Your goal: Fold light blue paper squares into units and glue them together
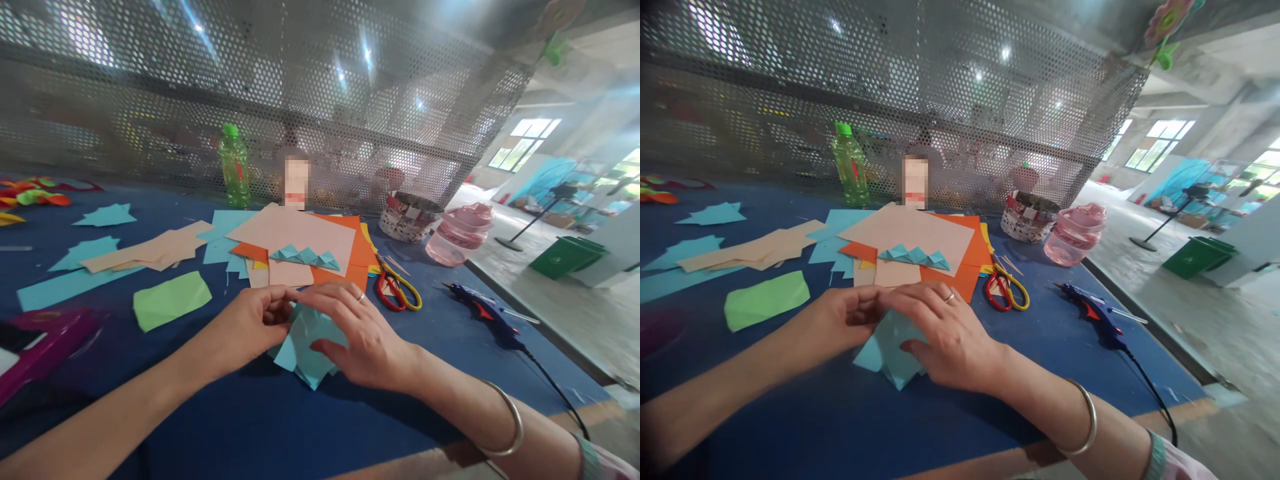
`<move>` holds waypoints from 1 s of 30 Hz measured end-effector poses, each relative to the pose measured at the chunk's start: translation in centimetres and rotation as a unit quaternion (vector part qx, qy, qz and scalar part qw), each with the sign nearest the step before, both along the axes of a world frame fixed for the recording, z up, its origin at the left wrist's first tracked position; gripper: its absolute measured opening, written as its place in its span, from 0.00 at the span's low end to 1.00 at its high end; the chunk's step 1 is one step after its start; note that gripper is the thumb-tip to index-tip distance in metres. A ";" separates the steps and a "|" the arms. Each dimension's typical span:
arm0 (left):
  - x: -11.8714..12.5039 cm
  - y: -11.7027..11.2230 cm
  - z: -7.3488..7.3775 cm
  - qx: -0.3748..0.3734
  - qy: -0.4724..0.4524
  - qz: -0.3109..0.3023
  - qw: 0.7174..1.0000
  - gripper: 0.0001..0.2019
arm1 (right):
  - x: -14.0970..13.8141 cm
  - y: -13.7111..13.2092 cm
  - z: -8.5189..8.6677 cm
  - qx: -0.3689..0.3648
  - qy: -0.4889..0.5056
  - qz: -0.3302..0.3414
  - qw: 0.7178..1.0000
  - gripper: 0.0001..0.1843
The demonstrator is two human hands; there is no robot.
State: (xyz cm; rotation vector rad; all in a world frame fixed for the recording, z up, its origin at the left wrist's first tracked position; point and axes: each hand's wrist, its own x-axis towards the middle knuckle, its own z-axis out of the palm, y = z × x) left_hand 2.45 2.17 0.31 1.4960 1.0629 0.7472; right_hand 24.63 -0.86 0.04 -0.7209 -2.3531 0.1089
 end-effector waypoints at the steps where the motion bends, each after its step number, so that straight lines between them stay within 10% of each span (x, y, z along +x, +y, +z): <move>1: 0.0 0.1 -0.1 -0.007 -0.001 0.001 1.000 0.19 | -0.1 -0.1 0.1 0.023 -0.018 0.018 0.999 0.30; 9: -0.1 0.6 -0.1 -0.018 0.022 0.023 0.999 0.24 | -0.3 -0.3 0.1 0.154 -0.063 0.010 0.986 0.14; 26: 0.0 0.3 -0.5 0.059 0.075 0.042 0.995 0.25 | 0.3 0.2 -0.7 0.100 -0.115 0.004 0.988 0.11; 30: -0.3 -0.2 -0.9 0.206 0.145 0.021 0.967 0.21 | 0.7 0.2 -0.5 0.036 -0.151 -0.009 0.988 0.13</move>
